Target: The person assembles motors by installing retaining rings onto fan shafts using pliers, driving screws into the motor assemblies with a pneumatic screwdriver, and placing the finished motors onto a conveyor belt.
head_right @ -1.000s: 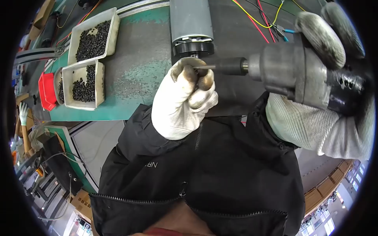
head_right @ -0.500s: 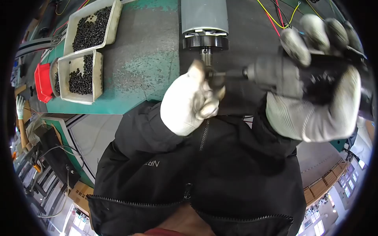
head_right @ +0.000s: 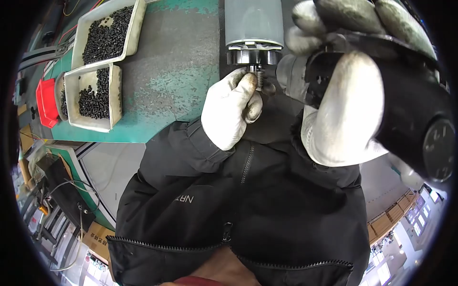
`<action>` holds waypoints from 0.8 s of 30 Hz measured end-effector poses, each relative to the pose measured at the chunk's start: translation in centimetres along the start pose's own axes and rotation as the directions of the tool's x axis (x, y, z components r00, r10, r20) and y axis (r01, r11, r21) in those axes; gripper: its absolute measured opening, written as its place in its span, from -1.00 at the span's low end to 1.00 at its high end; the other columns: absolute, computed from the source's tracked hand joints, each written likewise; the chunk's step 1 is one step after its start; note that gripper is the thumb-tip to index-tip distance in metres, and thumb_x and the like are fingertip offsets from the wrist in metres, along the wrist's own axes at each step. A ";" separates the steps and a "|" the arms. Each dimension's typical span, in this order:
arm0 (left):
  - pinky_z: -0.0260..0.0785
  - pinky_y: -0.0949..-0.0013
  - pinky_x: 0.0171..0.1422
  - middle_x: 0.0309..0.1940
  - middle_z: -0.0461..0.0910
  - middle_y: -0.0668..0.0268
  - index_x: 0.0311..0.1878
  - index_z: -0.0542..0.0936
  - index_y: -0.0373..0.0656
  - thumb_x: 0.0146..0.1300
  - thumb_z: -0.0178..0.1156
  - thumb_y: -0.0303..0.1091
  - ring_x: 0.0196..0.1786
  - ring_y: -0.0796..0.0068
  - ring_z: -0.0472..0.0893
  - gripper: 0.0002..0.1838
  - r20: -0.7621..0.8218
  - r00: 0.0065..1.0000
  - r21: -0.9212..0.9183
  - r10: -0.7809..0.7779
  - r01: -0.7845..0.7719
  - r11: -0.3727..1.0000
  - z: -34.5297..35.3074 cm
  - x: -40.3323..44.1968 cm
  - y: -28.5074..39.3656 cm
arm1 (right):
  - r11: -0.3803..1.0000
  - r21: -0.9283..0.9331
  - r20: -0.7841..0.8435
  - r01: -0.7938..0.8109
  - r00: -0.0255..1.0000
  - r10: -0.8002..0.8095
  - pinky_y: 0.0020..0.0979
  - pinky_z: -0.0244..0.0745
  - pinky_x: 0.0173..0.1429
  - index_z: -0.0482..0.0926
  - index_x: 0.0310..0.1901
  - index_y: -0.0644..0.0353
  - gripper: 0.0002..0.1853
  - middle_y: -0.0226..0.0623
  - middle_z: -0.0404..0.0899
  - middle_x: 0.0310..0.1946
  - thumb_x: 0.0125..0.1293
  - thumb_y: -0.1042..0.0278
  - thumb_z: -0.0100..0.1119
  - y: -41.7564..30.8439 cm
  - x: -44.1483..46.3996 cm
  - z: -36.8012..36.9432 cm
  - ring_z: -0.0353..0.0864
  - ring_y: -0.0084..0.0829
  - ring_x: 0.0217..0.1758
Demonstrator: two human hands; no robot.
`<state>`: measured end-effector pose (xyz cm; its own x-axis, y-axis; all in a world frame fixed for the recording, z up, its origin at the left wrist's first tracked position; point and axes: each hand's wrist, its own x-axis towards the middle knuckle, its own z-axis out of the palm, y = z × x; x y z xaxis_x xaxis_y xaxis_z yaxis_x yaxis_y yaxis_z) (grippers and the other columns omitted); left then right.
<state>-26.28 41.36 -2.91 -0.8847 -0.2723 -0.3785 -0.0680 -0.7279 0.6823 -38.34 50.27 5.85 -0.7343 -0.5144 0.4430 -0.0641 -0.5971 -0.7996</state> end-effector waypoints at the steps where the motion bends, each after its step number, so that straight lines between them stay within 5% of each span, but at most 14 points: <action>1: 0.14 0.56 -0.48 -0.41 0.51 0.29 -0.05 0.45 -0.39 0.50 -0.01 -0.15 -0.57 0.68 0.27 -0.62 -0.001 1.000 0.018 -0.005 0.005 1.000 -0.1 -0.1 0.0 | 0.998 -0.052 -0.015 0.018 1.000 -0.018 0.07 0.56 0.09 0.30 0.29 0.11 -0.56 -0.10 0.51 0.05 0.41 0.28 0.05 0.0 0.1 -0.4 0.47 -0.29 -0.11; 4: 0.14 0.55 -0.48 -0.39 0.52 0.28 -0.05 0.46 -0.39 0.51 -0.05 -0.18 -0.58 0.69 0.26 -0.64 -0.006 1.000 0.040 -0.012 0.012 0.999 -0.1 -0.1 0.1 | 0.995 -0.074 0.289 0.061 0.957 -0.038 0.20 0.40 0.25 0.35 0.25 0.10 -0.60 -0.13 0.58 -0.07 0.43 0.25 0.05 1.1 1.4 -2.4 0.56 -0.18 -0.05; 9: 0.16 0.56 -0.48 -0.30 0.56 0.25 -0.05 0.47 -0.34 0.53 -0.08 -0.20 -0.57 0.69 0.30 -0.66 0.006 1.000 0.033 0.006 -0.007 0.999 0.0 0.1 -0.1 | 0.974 -0.161 0.282 0.160 0.953 -0.110 0.39 0.34 0.19 0.43 0.17 0.20 -0.66 -0.14 0.61 -0.21 0.42 0.30 0.07 2.4 1.7 -0.7 0.55 0.25 0.08; 13: 0.17 0.57 -0.48 -0.28 0.58 0.24 -0.03 0.48 -0.30 0.52 -0.04 -0.15 -0.57 0.67 0.32 -0.66 0.001 1.000 -0.029 -0.017 0.017 0.999 0.1 0.0 -0.1 | 0.826 -0.543 -0.040 0.153 0.977 -0.207 0.34 0.40 0.16 0.43 0.14 0.32 -0.66 -0.02 0.60 -0.22 0.38 0.42 0.09 1.8 0.0 1.6 0.56 0.28 0.03; 18: 0.16 0.55 -0.46 -0.26 0.59 0.22 -0.03 0.49 -0.28 0.46 0.06 -0.08 -0.56 0.66 0.31 -0.62 0.087 0.996 -0.173 -0.021 0.036 0.984 -0.7 0.4 0.0 | 0.946 -0.267 0.009 0.185 0.982 -0.189 0.20 0.50 0.13 0.38 0.13 0.42 -0.65 0.07 0.61 -0.16 0.33 0.54 0.07 1.1 1.5 0.9 0.60 0.17 0.00; 20: 0.13 0.52 -0.46 -0.26 0.58 0.20 -0.02 0.47 -0.30 0.42 0.12 -0.07 -0.55 0.67 0.28 -0.60 0.098 0.995 -0.158 -0.016 0.031 0.987 -0.6 0.2 0.2 | 0.932 -0.205 -0.089 0.299 0.943 -0.322 0.10 0.56 0.09 0.41 0.10 0.47 -0.68 0.13 0.58 -0.08 0.41 0.44 -0.06 0.4 1.8 2.1 0.62 0.08 -0.01; 22: 0.14 0.53 -0.46 -0.26 0.57 0.19 -0.02 0.46 -0.31 0.44 0.10 -0.14 -0.56 0.67 0.29 -0.64 0.073 0.997 -0.091 -0.008 0.015 0.996 -0.7 0.0 0.4 | 0.888 -0.407 -0.246 0.216 0.910 -0.334 0.07 0.60 0.02 0.43 0.08 0.50 -0.61 0.16 0.56 -0.01 0.46 0.31 -0.19 -3.2 2.9 1.0 0.63 0.04 -0.02; 23: 0.15 0.53 -0.49 -0.27 0.57 0.18 -0.01 0.45 -0.32 0.44 0.06 -0.23 -0.57 0.67 0.30 -0.70 -0.025 1.000 0.008 0.014 -0.013 1.000 0.1 -0.2 0.6 | 0.716 -0.676 -0.243 0.176 0.864 -0.442 0.04 0.62 -0.06 0.43 0.07 0.53 -0.53 0.16 0.54 0.04 0.48 0.20 -0.25 -4.5 3.2 -1.3 0.63 0.01 -0.04; 24: 0.19 0.52 -0.52 -0.31 0.58 0.23 -0.02 0.47 -0.33 0.44 0.05 -0.30 -0.58 0.67 0.36 -0.74 -0.074 0.997 0.147 0.022 -0.011 0.989 0.4 -0.4 1.2 | 0.630 -0.748 -0.224 0.208 0.814 -0.535 -0.04 0.64 -0.08 0.46 0.06 0.52 -0.56 0.11 0.57 0.00 0.48 0.24 -0.20 -5.5 3.8 -3.5 0.65 -0.05 -0.08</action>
<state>-26.19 40.90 -1.68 -0.8491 -0.3340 -0.4091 -0.1256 -0.6248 0.7706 -43.13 53.81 10.51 -0.7152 0.0389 0.6978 -0.6988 -0.0229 -0.7149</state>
